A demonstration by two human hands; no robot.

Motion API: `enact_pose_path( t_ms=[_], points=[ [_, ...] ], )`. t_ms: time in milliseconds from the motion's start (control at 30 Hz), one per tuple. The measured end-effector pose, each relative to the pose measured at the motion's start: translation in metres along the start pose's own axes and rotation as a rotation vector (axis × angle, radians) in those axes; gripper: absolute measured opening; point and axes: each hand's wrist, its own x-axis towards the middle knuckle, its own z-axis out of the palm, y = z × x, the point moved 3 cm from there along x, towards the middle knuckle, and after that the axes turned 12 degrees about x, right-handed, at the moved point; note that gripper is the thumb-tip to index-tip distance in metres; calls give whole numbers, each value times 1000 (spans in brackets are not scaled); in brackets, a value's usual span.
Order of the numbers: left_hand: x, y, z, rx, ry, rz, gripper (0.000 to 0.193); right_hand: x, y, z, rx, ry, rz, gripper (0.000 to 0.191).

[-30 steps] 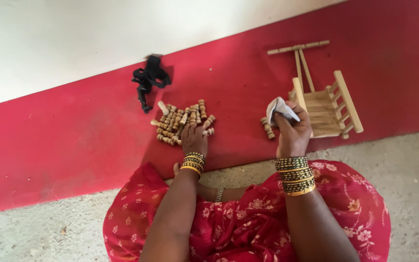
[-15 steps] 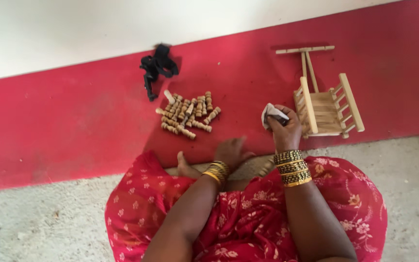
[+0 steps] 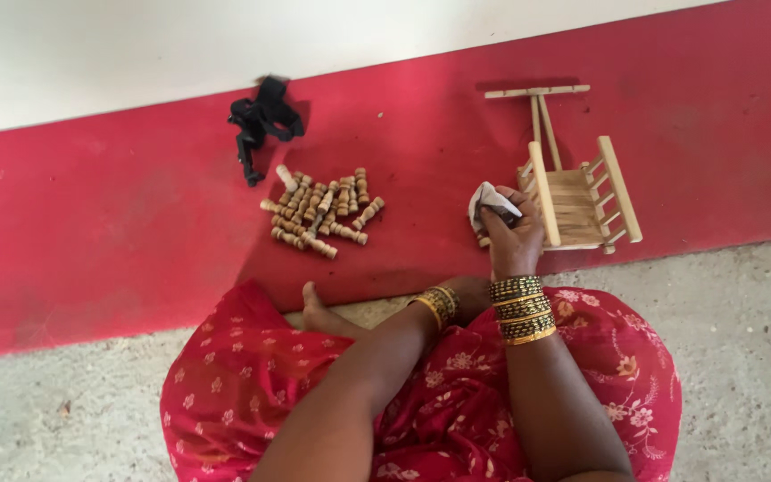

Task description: The person sits on the floor and wipes small wooden spool-shaped pieces one at a time with a cloth, placing each wiped piece into a growing row beside a small wooden toy chair. Unwiped pieces are taken from a pile on the red floor mat.

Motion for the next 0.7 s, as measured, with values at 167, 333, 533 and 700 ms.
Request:
enact_pose_path(
  t_ms=[167, 333, 533, 700],
  points=[
    [-42, 1, 2, 126, 228, -6, 43, -4, 0, 10, 25, -16, -30, 33],
    [-87, -5, -19, 83, 624, -266, 39, -6, 1, 12, 37, 14, 22, 30],
    [-154, -41, -18, -835, 578, -1128, 32, 3, -5, 10, -27, 42, -65, 32],
    [-132, -36, -36, -249, 689, -789, 53, 8, -3, 5, 68, 34, -17, 31]
  ],
)
